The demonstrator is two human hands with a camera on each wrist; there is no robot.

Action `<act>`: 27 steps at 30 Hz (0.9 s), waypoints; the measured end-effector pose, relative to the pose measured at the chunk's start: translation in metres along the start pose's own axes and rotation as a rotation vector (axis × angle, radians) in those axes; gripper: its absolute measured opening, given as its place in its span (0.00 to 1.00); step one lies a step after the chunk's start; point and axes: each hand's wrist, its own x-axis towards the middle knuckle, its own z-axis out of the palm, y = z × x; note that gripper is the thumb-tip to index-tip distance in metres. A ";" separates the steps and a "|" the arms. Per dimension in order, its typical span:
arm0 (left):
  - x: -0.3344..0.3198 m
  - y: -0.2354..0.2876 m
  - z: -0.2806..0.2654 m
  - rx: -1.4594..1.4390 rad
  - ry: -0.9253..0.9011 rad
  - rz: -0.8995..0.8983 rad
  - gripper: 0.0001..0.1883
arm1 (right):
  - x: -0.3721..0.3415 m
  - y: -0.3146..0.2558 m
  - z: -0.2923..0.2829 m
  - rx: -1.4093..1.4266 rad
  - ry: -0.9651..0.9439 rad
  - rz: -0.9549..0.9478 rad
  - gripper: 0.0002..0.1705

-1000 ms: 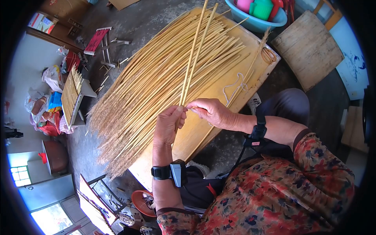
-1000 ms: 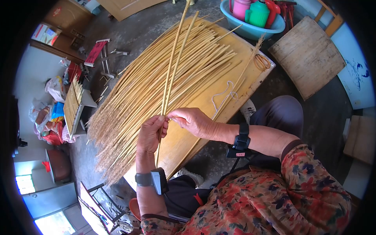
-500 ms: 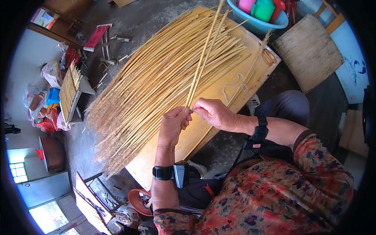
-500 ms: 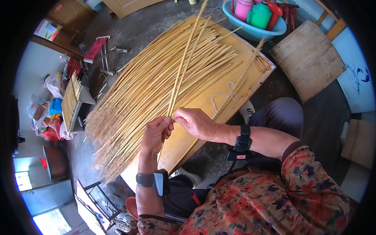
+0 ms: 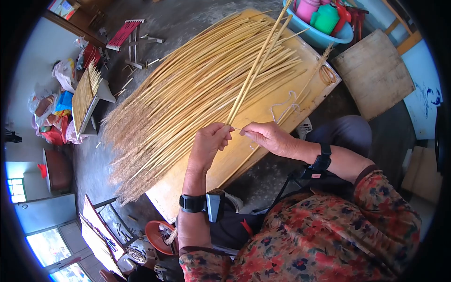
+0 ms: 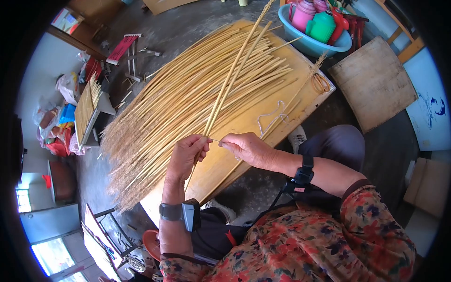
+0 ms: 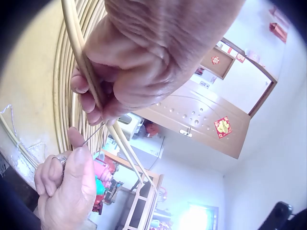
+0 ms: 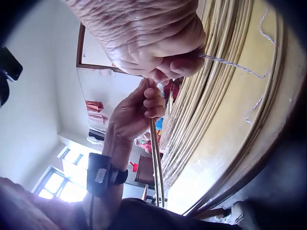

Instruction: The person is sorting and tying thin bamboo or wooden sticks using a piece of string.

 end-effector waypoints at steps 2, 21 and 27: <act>-0.003 0.001 -0.001 -0.017 -0.009 -0.003 0.10 | 0.001 -0.003 -0.003 0.052 -0.058 0.081 0.08; -0.011 0.006 0.003 -0.041 -0.044 -0.032 0.10 | -0.009 -0.001 -0.011 0.371 -0.151 0.276 0.10; -0.009 0.001 0.000 -0.115 -0.068 -0.046 0.10 | -0.013 -0.016 -0.007 0.318 -0.105 0.251 0.10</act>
